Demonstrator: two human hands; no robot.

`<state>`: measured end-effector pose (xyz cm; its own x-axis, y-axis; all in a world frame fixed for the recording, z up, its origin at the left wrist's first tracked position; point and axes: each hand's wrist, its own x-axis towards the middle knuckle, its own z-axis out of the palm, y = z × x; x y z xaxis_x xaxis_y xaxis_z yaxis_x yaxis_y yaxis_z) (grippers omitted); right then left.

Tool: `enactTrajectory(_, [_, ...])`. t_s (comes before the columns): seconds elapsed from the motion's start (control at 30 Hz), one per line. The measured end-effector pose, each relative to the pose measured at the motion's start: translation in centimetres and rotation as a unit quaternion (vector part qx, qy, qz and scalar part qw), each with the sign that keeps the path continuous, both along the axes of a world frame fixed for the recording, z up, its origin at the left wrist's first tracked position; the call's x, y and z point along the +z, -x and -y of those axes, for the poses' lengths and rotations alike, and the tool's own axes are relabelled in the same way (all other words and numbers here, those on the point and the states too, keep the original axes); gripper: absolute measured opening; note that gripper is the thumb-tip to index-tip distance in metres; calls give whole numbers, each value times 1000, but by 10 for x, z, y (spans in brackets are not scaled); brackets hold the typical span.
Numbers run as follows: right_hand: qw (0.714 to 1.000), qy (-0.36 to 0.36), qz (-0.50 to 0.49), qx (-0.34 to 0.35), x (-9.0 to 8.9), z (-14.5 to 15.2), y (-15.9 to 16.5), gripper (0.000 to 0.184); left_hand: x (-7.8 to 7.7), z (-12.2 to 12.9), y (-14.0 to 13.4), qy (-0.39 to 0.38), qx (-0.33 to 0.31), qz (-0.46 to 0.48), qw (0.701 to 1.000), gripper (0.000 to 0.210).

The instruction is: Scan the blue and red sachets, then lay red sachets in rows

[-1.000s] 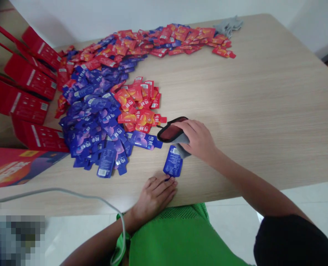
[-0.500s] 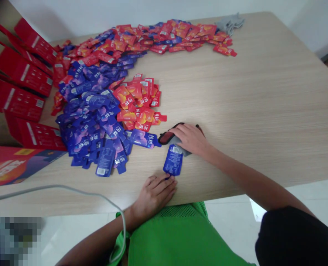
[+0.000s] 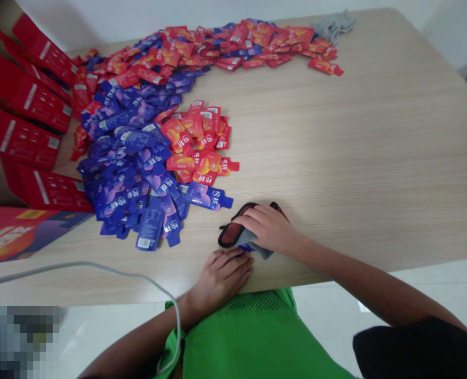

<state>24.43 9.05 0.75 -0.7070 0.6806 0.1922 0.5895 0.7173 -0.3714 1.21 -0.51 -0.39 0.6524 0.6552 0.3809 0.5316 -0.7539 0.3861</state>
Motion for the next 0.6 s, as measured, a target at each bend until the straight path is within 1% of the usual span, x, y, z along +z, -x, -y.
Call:
enactTrajectory(0.07, [999, -19, 21, -43, -1, -31, -11, 47, -1, 0, 1, -4, -4, -3, 1000, 27])
enactTrajectory(0.13, [994, -42, 39, -94, 7, -59, -24, 47, -1, 0, 1, -4, -3, -5, 1000, 26])
enactTrajectory(0.17, [990, -55, 36, -124, 14, -68, -29, 46, -1, -1, 1, -1, -2, -6, 1000, 26])
enactTrajectory(0.23, [982, -77, -3, -175, 30, -71, -35, 48, 0, -1, 1, 4, -1, -7, 1000, 27])
enactTrajectory(0.3, [976, -80, -58, -192, 45, -55, -34, 52, 0, 0, 1, 5, -2, -7, 1000, 28])
enactTrajectory(0.33, [978, -73, -76, -178, 50, -41, -30, 53, -1, 0, 1, 4, -3, -7, 1000, 29])
enactTrajectory(0.37, [984, -62, -79, -149, 52, -26, -25, 53, -2, 1, 1, 4, -5, -8, 1000, 29])
enactTrajectory(0.43, [996, -38, -55, -55, 48, 4, -13, 49, -4, 3, 1, 10, 1, -9, 1000, 24])
enactTrajectory(0.47, [999, -21, -32, -11, 42, 16, -8, 46, -5, 4, 1, 16, 6, -10, 1000, 20])
enactTrajectory(0.53, [999, 7, -5, 41, 26, 28, 1, 39, -7, 5, 2, 24, 13, -12, 1000, 15])
enactTrajectory(0.6, [999, 19, -3, 46, 11, 24, 3, 35, -6, 4, 2, 26, 7, -16, 1000, 19])
